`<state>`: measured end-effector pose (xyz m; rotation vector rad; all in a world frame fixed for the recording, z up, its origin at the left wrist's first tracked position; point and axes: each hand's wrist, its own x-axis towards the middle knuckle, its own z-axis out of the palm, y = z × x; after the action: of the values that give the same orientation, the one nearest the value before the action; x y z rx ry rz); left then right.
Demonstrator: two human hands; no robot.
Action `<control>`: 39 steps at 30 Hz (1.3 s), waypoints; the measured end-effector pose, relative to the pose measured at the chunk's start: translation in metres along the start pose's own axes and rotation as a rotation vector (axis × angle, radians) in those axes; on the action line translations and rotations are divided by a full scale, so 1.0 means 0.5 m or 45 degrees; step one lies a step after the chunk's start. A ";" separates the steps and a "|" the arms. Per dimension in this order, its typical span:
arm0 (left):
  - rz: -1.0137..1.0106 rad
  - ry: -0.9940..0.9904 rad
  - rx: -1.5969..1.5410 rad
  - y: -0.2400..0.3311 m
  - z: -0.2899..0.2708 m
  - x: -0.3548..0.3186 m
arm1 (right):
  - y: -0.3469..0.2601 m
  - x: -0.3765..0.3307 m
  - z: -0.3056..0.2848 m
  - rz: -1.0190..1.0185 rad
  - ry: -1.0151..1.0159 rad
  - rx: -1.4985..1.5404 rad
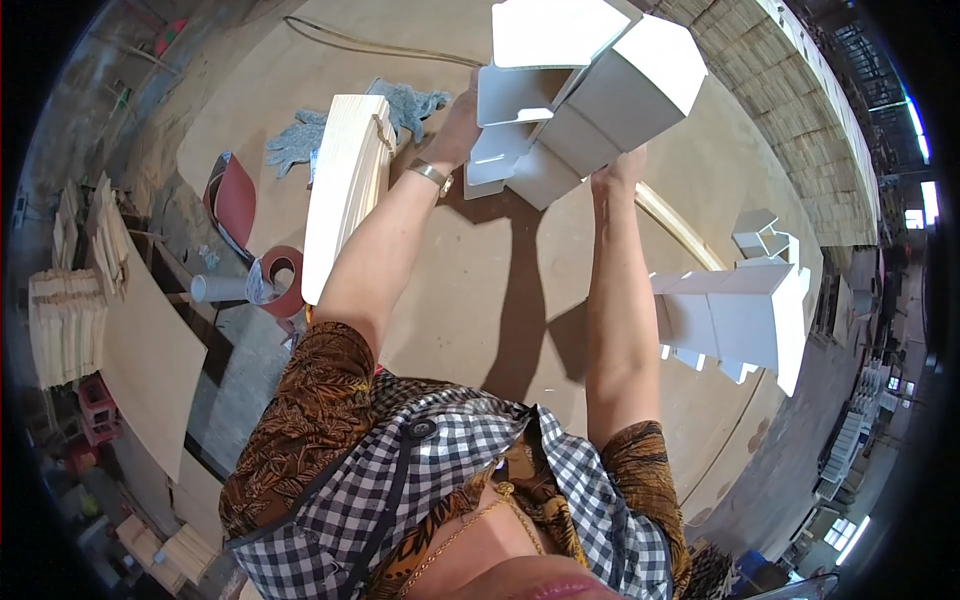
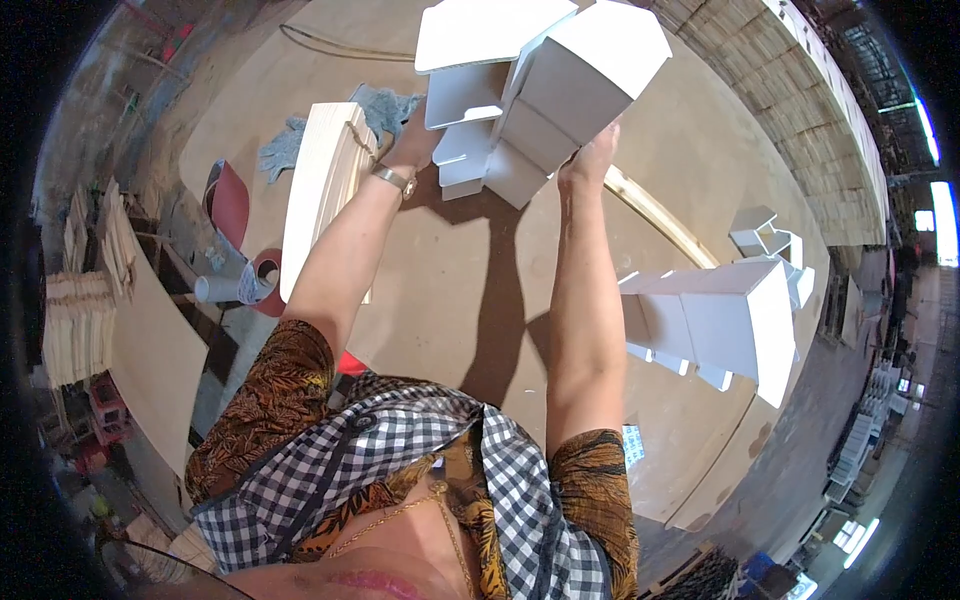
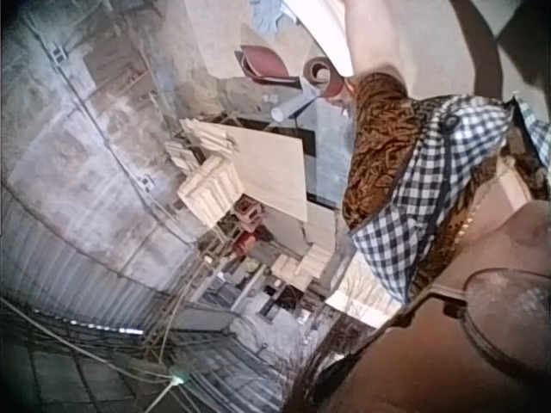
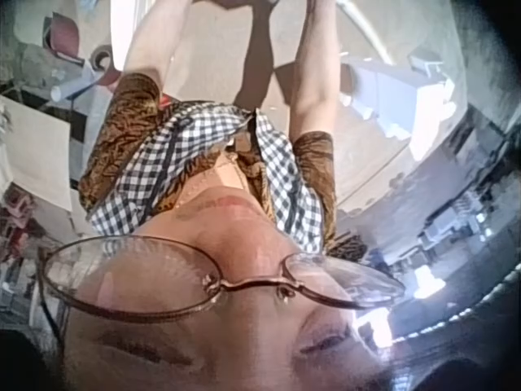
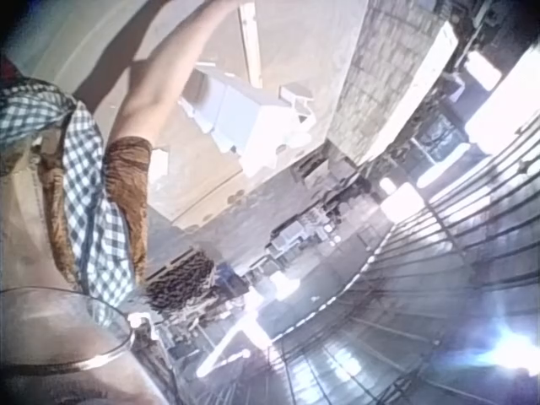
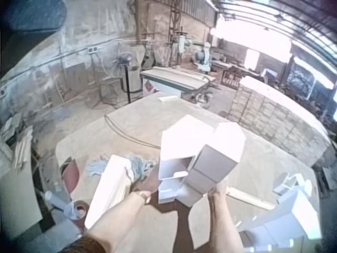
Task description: Sanding and stacking white house-shaped wooden blocks on a workbench.
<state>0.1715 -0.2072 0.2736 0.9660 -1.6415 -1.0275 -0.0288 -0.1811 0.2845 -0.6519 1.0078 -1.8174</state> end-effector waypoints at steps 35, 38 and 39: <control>-0.038 -0.053 0.009 0.006 0.007 0.001 | 0.000 0.053 -0.043 0.408 0.127 -0.260; -0.167 0.020 -0.337 0.027 0.015 -0.004 | 0.010 0.062 -0.055 0.437 0.041 -0.238; -0.173 0.026 -0.275 0.025 0.013 -0.005 | 0.015 0.055 -0.047 0.362 0.095 -0.146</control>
<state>0.1641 -0.1997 0.2831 0.9487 -1.4293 -1.2545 -0.0554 -0.1989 0.2661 -0.4839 1.1970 -1.5528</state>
